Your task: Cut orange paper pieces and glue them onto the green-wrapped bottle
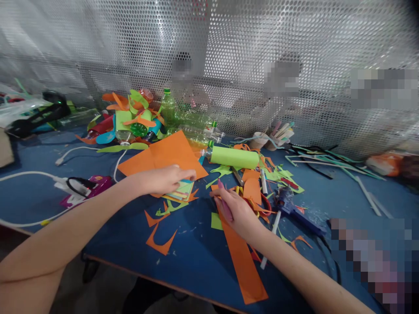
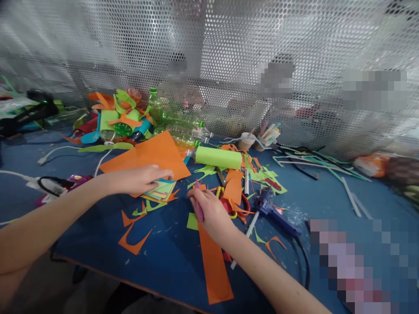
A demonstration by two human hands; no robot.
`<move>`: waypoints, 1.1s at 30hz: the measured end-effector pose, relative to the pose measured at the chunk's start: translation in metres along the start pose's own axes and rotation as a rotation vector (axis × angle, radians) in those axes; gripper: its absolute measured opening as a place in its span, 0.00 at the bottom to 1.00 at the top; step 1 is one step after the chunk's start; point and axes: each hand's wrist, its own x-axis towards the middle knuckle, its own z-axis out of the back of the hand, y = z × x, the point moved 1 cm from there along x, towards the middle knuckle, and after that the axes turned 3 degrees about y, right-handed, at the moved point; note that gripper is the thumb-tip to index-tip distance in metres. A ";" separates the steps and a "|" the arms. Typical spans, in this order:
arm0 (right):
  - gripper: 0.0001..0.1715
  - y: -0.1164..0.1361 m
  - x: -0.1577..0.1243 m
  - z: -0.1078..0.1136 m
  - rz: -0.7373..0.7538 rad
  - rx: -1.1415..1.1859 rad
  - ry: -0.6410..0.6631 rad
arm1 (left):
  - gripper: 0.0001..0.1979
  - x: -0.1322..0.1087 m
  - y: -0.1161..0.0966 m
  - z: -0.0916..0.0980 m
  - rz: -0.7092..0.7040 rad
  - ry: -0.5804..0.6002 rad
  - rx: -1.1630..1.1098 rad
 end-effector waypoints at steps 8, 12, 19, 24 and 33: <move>0.07 0.014 0.025 -0.022 -0.060 0.051 0.046 | 0.07 -0.007 -0.006 -0.015 -0.103 -0.190 0.137; 0.10 0.013 0.037 -0.030 -0.056 0.086 0.033 | 0.06 -0.007 -0.011 -0.028 -0.141 -0.316 0.225; 0.12 0.008 0.040 -0.037 -0.083 0.208 0.007 | 0.03 -0.003 -0.009 -0.028 -0.144 -0.328 0.234; 0.12 0.008 0.039 -0.036 -0.102 0.307 -0.007 | 0.03 -0.003 -0.003 -0.023 -0.147 -0.332 0.152; 0.09 0.013 0.040 -0.035 -0.118 0.366 0.009 | 0.07 -0.001 0.006 -0.021 -0.158 -0.283 0.101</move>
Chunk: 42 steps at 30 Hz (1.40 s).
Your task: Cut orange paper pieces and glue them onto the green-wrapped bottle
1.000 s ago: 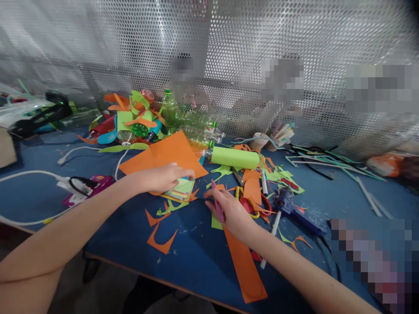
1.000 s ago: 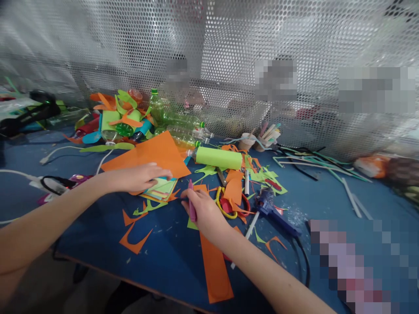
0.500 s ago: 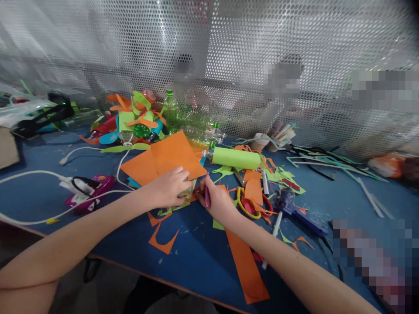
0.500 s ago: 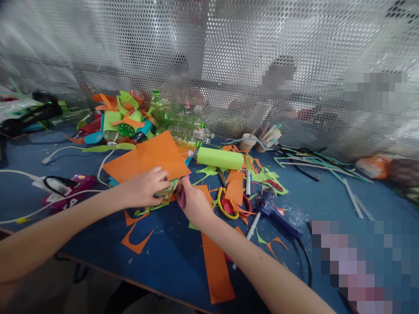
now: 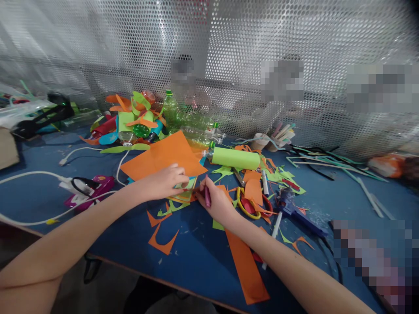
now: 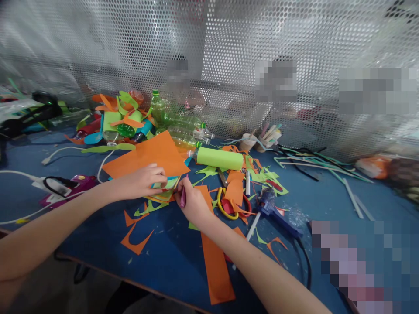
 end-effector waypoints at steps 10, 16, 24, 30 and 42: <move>0.08 0.000 0.001 0.000 -0.003 0.001 -0.002 | 0.07 -0.002 -0.006 0.002 0.028 -0.105 0.107; 0.09 -0.001 0.002 -0.001 -0.060 0.068 -0.026 | 0.05 -0.002 -0.013 -0.001 0.032 -0.124 0.230; 0.12 -0.006 0.019 -0.013 -0.267 0.459 -0.205 | 0.13 -0.002 -0.008 -0.008 0.012 -0.181 0.348; 0.19 -0.003 0.037 -0.027 -0.331 0.564 -0.322 | 0.13 -0.002 -0.010 0.001 0.037 -0.136 0.348; 0.18 -0.005 0.049 -0.031 -0.285 0.264 -0.226 | 0.09 -0.005 0.000 -0.009 0.102 -0.128 0.323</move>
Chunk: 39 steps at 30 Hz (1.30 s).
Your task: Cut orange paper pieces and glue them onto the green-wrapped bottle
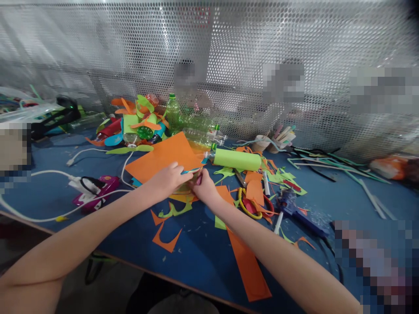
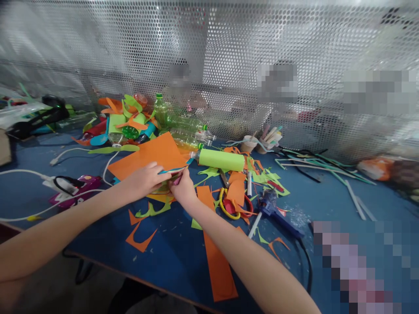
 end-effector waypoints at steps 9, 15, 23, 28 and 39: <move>0.18 0.015 -0.012 0.006 0.104 -0.099 0.065 | 0.13 -0.004 0.003 -0.005 -0.047 -0.025 0.020; 0.20 0.017 -0.004 0.005 0.036 -0.008 -0.011 | 0.13 -0.002 0.011 0.002 0.014 -0.014 -0.002; 0.19 0.013 0.020 -0.006 -0.119 0.185 -0.112 | 0.17 -0.002 0.020 0.002 0.131 -0.044 -0.089; 0.20 0.006 0.025 -0.003 -0.134 0.149 -0.107 | 0.18 -0.002 0.024 -0.008 0.110 -0.034 -0.091; 0.14 0.030 -0.003 0.023 0.023 0.295 0.049 | 0.17 -0.006 0.011 -0.012 0.084 -0.054 0.027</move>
